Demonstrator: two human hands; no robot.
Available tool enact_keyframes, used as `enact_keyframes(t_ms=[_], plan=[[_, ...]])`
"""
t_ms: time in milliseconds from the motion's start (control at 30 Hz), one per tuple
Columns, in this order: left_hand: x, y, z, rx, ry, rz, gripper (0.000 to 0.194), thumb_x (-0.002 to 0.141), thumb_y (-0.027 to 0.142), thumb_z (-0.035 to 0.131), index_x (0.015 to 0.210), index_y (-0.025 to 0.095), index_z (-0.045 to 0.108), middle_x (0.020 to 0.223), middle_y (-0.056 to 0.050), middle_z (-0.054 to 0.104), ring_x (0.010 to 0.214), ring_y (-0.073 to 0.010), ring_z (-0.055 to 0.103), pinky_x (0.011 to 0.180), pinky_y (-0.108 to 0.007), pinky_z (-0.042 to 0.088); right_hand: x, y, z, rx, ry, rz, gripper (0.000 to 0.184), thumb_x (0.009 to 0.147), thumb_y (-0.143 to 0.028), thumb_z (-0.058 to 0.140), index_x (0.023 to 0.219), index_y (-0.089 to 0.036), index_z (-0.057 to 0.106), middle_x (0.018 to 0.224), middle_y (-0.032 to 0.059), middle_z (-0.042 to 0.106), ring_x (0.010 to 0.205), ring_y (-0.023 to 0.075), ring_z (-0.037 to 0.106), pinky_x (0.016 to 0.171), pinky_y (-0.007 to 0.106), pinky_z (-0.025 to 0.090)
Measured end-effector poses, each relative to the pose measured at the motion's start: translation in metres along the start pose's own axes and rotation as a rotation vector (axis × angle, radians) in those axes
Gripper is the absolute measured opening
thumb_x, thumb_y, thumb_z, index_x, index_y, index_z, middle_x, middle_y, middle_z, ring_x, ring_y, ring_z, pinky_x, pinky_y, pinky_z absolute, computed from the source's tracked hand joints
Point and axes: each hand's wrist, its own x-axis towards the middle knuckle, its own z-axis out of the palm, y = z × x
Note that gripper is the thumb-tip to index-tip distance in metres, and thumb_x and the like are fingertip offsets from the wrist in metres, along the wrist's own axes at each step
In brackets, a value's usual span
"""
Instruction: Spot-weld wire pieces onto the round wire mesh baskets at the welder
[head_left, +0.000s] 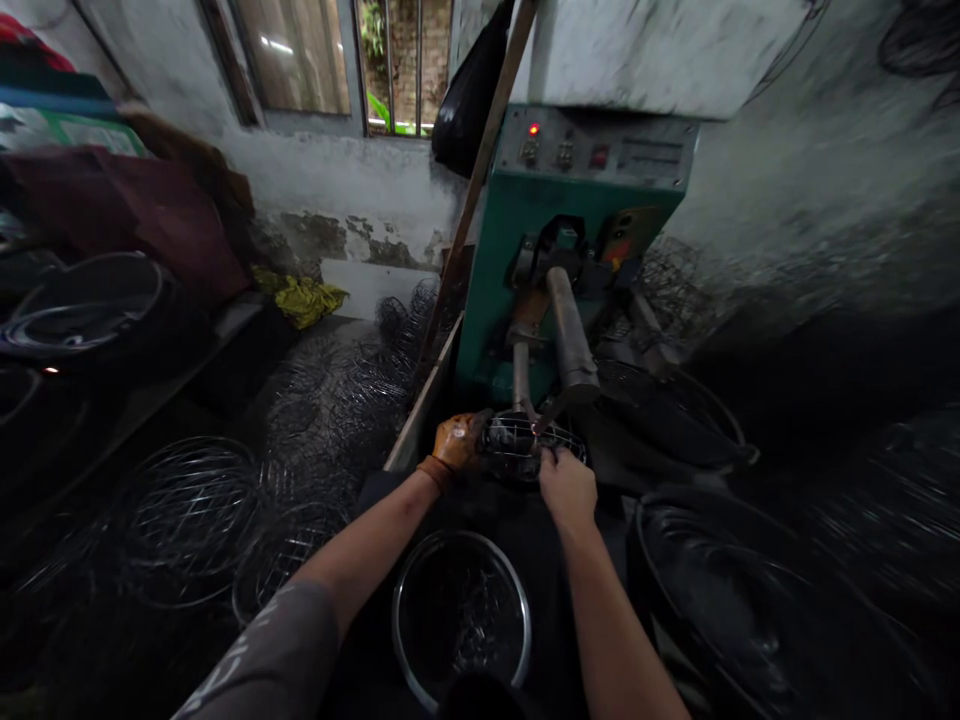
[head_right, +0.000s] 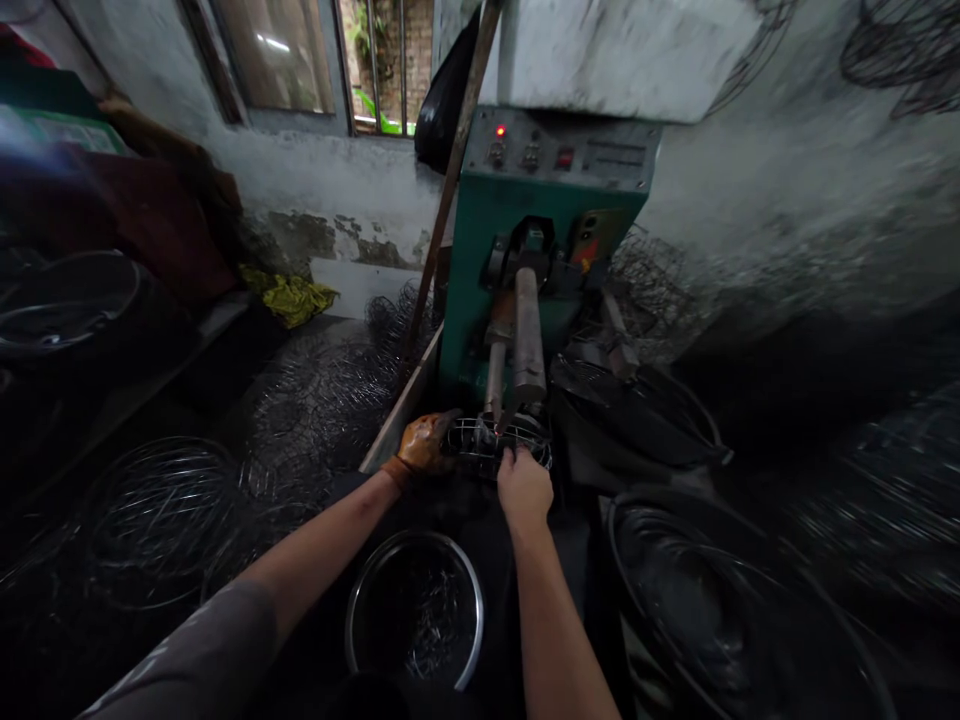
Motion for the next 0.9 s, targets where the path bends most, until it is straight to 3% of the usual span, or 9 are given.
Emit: enact_keyframes(t_ms=[133, 300, 533, 633, 700, 800, 900], plan=[[-0.003, 0.001, -0.003, 0.013, 0.026, -0.014, 0.079, 0.074, 0.049, 0.074, 0.144, 0.019, 0.054, 0.127, -0.011, 0.07, 0.116, -0.0321, 0.066, 0.102, -0.043, 0.052, 0.003, 0.006, 0.006, 0.049, 0.012, -0.033, 0.036, 0.105, -0.031, 0.044, 0.115, -0.012, 0.072, 0.096, 0.0145, 0.077, 0.09, 0.0243, 0.071, 0.069, 0.028, 0.042], [0.001, 0.014, -0.009, 0.087, -0.011, 0.022, 0.085, 0.071, 0.049, 0.073, 0.148, 0.019, 0.051, 0.125, -0.013, 0.07, 0.111, -0.0342, 0.066, 0.097, -0.047, 0.053, 0.013, 0.027, 0.017, 0.087, 0.058, -0.024, 0.035, 0.103, -0.028, 0.045, 0.115, -0.011, 0.074, 0.1, 0.0162, 0.077, 0.093, 0.0256, 0.072, 0.073, 0.029, 0.043], [0.01, 0.026, -0.013, 0.09, -0.032, 0.055, 0.084, 0.074, 0.053, 0.072, 0.148, 0.019, 0.051, 0.122, -0.013, 0.07, 0.108, -0.0346, 0.066, 0.094, -0.049, 0.053, 0.026, 0.047, 0.032, 0.202, 0.139, -0.044, 0.036, 0.099, -0.03, 0.046, 0.099, -0.01, 0.076, 0.09, 0.017, 0.077, 0.086, 0.0267, 0.072, 0.074, 0.03, 0.045], [-0.001, 0.015, -0.006, -0.031, 0.093, 0.099, 0.089, 0.079, 0.063, 0.066, 0.152, 0.017, 0.045, 0.129, -0.014, 0.067, 0.118, -0.0325, 0.063, 0.104, -0.047, 0.05, 0.028, 0.048, 0.037, 0.303, 0.139, -0.043, 0.035, 0.095, -0.033, 0.047, 0.084, -0.015, 0.075, 0.074, 0.0129, 0.074, 0.077, 0.0252, 0.07, 0.07, 0.03, 0.044], [-0.012, 0.001, 0.005, -0.116, 0.161, 0.032, 0.098, 0.077, 0.066, 0.068, 0.155, 0.015, 0.04, 0.141, -0.016, 0.06, 0.128, -0.0321, 0.058, 0.11, -0.044, 0.047, 0.029, 0.049, 0.039, 0.39, 0.141, -0.038, 0.034, 0.092, -0.036, 0.048, 0.074, -0.018, 0.072, 0.067, 0.0104, 0.071, 0.071, 0.0243, 0.067, 0.067, 0.031, 0.043], [-0.022, -0.02, 0.021, -0.199, 0.099, -0.167, 0.095, 0.071, 0.064, 0.073, 0.148, 0.014, 0.049, 0.138, -0.016, 0.063, 0.124, -0.0322, 0.062, 0.105, -0.043, 0.051, 0.034, 0.053, 0.041, 0.527, 0.181, -0.035, 0.032, 0.085, -0.042, 0.052, 0.064, -0.021, 0.065, 0.062, 0.0081, 0.068, 0.067, 0.0236, 0.064, 0.065, 0.031, 0.042], [-0.021, -0.027, 0.027, -0.226, 0.09, -0.125, 0.079, 0.072, 0.058, 0.074, 0.138, 0.018, 0.059, 0.13, -0.012, 0.068, 0.119, -0.0297, 0.065, 0.105, -0.041, 0.051, 0.04, 0.061, 0.044, 0.73, 0.189, 0.035, 0.032, 0.077, -0.048, 0.058, 0.06, -0.021, 0.06, 0.053, 0.0045, 0.06, 0.059, 0.0216, 0.058, 0.061, 0.031, 0.042]])
